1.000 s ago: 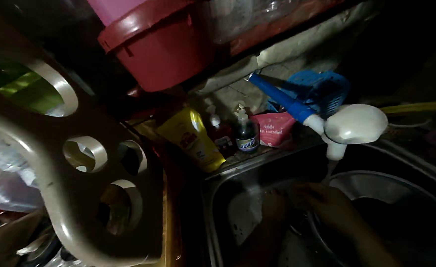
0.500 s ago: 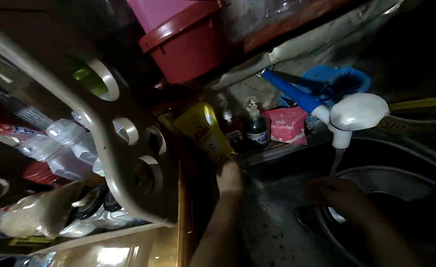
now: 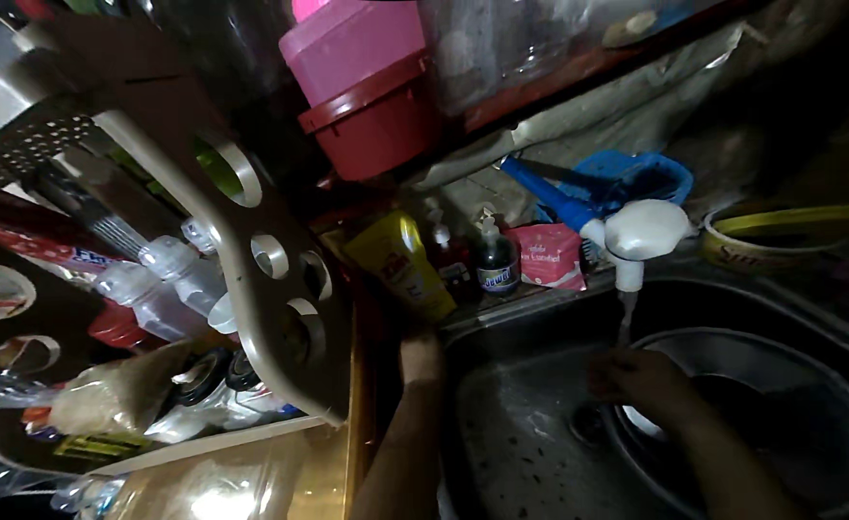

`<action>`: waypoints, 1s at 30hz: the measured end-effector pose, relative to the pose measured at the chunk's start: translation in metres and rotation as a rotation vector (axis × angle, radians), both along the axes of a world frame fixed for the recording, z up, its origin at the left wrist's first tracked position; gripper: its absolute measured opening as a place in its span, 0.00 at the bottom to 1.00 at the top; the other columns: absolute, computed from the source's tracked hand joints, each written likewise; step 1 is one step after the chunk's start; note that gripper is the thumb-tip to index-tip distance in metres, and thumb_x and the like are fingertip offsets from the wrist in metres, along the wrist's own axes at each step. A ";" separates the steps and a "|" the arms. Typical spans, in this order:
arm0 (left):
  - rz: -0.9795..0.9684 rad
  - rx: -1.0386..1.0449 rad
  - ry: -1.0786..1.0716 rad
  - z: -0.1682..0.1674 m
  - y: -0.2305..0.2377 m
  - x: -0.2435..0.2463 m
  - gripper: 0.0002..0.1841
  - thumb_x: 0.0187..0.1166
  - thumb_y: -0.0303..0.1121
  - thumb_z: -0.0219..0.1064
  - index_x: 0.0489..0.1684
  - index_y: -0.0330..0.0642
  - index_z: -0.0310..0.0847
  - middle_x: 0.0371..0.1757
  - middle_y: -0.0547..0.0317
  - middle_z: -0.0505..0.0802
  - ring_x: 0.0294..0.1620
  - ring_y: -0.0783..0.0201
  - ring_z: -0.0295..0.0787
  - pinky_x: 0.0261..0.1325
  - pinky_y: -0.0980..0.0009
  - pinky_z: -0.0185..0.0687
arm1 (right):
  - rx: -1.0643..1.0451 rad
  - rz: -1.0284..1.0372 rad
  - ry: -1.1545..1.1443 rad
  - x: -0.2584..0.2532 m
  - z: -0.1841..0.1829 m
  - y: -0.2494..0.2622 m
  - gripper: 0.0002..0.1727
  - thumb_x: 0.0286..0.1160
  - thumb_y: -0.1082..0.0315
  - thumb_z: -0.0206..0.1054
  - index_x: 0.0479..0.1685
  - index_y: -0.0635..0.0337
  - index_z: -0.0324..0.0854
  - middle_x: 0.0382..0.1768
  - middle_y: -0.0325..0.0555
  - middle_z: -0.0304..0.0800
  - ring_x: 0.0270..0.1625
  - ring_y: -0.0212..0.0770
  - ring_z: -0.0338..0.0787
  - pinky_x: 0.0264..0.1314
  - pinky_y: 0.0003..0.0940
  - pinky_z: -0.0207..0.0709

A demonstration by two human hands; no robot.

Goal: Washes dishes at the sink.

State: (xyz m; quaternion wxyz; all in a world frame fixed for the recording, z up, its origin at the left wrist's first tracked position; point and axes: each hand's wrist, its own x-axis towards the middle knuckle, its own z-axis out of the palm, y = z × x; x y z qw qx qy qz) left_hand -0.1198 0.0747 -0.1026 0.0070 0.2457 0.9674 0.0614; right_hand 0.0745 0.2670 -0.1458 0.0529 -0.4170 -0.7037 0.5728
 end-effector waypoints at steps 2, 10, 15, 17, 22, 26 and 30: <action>-0.020 0.019 0.053 0.001 -0.004 0.008 0.19 0.81 0.31 0.66 0.70 0.39 0.82 0.72 0.41 0.85 0.76 0.42 0.79 0.75 0.47 0.76 | 0.180 0.036 -0.104 0.007 0.002 0.009 0.18 0.91 0.61 0.58 0.58 0.67 0.86 0.48 0.62 0.92 0.47 0.55 0.94 0.56 0.56 0.87; 0.209 0.025 -0.343 0.006 -0.017 0.047 0.36 0.81 0.47 0.67 0.87 0.39 0.62 0.85 0.36 0.70 0.80 0.43 0.76 0.76 0.51 0.78 | 0.964 -0.016 0.451 0.039 0.114 0.019 0.48 0.64 0.73 0.77 0.91 0.51 0.60 0.82 0.65 0.69 0.74 0.69 0.79 0.67 0.69 0.77; 0.248 0.135 -0.528 0.021 -0.031 0.052 0.26 0.81 0.47 0.67 0.70 0.36 0.80 0.66 0.43 0.88 0.68 0.50 0.87 0.70 0.49 0.81 | 1.112 0.374 0.327 0.014 0.186 0.012 0.38 0.64 0.85 0.76 0.78 0.49 0.80 0.78 0.56 0.77 0.70 0.63 0.85 0.65 0.67 0.81; 0.282 0.201 -0.544 0.024 -0.033 0.051 0.26 0.80 0.46 0.68 0.69 0.36 0.79 0.66 0.43 0.88 0.67 0.49 0.87 0.69 0.50 0.82 | 1.148 0.359 0.266 0.010 0.197 0.012 0.28 0.67 0.81 0.76 0.69 0.52 0.86 0.63 0.58 0.89 0.57 0.64 0.91 0.57 0.69 0.83; 0.380 0.445 -0.469 0.026 -0.036 0.058 0.44 0.74 0.46 0.74 0.88 0.34 0.57 0.81 0.33 0.74 0.78 0.42 0.77 0.76 0.50 0.78 | 1.126 0.071 -0.105 0.001 0.218 -0.002 0.31 0.73 0.42 0.75 0.48 0.67 0.82 0.37 0.70 0.88 0.45 0.75 0.89 0.41 0.75 0.77; 0.278 0.572 -0.355 0.028 -0.046 0.085 0.58 0.67 0.48 0.79 0.95 0.35 0.41 0.92 0.27 0.46 0.91 0.36 0.51 0.86 0.51 0.64 | 1.073 0.290 -0.014 0.004 0.231 0.007 0.31 0.65 0.63 0.84 0.70 0.58 0.81 0.63 0.63 0.84 0.63 0.67 0.86 0.60 0.71 0.79; 0.084 0.713 -0.168 0.028 -0.064 0.117 0.57 0.65 0.44 0.79 0.93 0.27 0.44 0.91 0.22 0.47 0.92 0.33 0.47 0.89 0.50 0.57 | 1.102 0.376 -0.122 0.000 0.237 0.003 0.15 0.74 0.62 0.78 0.55 0.59 0.88 0.47 0.60 0.92 0.54 0.65 0.90 0.56 0.70 0.80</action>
